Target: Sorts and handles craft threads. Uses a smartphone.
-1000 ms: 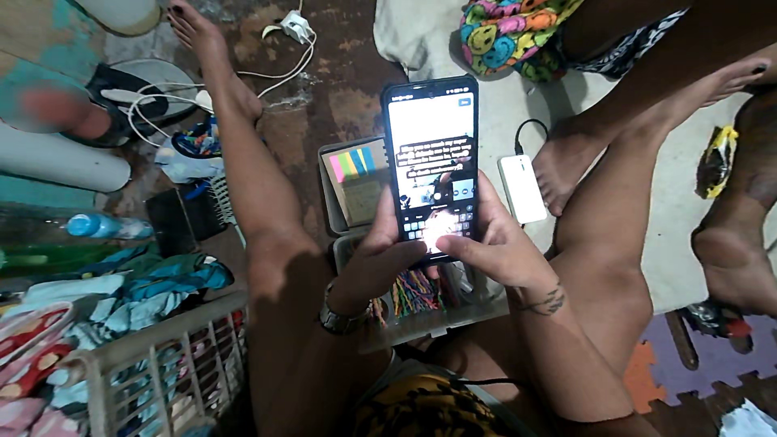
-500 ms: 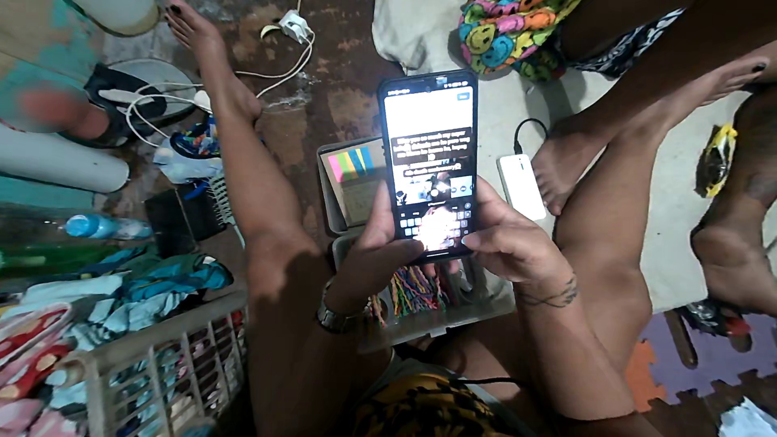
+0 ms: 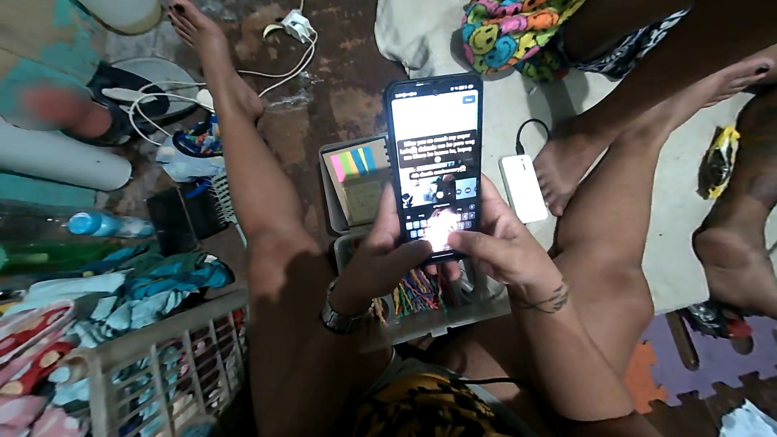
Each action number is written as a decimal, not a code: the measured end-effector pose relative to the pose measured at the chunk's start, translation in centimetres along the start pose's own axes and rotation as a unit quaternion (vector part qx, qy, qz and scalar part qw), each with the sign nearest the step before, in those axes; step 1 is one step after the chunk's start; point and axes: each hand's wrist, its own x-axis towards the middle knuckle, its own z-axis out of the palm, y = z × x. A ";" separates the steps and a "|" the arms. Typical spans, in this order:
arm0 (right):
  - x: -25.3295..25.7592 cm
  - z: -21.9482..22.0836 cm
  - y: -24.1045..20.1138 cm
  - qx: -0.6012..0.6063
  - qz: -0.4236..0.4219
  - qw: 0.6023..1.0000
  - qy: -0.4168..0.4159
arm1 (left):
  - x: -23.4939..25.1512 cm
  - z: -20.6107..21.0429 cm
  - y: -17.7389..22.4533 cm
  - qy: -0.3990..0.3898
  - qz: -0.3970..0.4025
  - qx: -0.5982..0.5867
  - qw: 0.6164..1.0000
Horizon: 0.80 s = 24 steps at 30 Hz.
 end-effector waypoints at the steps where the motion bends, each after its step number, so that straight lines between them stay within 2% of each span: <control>1: 0.0 -0.1 -0.1 0.001 0.002 1.000 -0.006 | 0.0 0.1 0.1 0.000 0.005 -0.002 1.000; 8: 0.1 -0.1 -0.1 0.009 0.020 1.000 -0.002 | 0.1 0.2 0.0 0.006 0.008 -0.011 1.000; 13: -0.1 -0.7 -0.2 -0.011 0.004 0.999 -0.049 | 0.0 0.0 -0.1 0.037 -0.020 -0.013 0.999; 18: 0.0 -0.1 -0.1 -0.035 -0.003 0.999 -0.023 | -0.2 0.4 0.3 0.029 -0.006 0.012 0.999; 24: -0.2 -0.5 -0.2 -0.009 -0.001 0.999 -0.046 | -0.3 0.4 0.4 0.026 0.002 0.011 1.000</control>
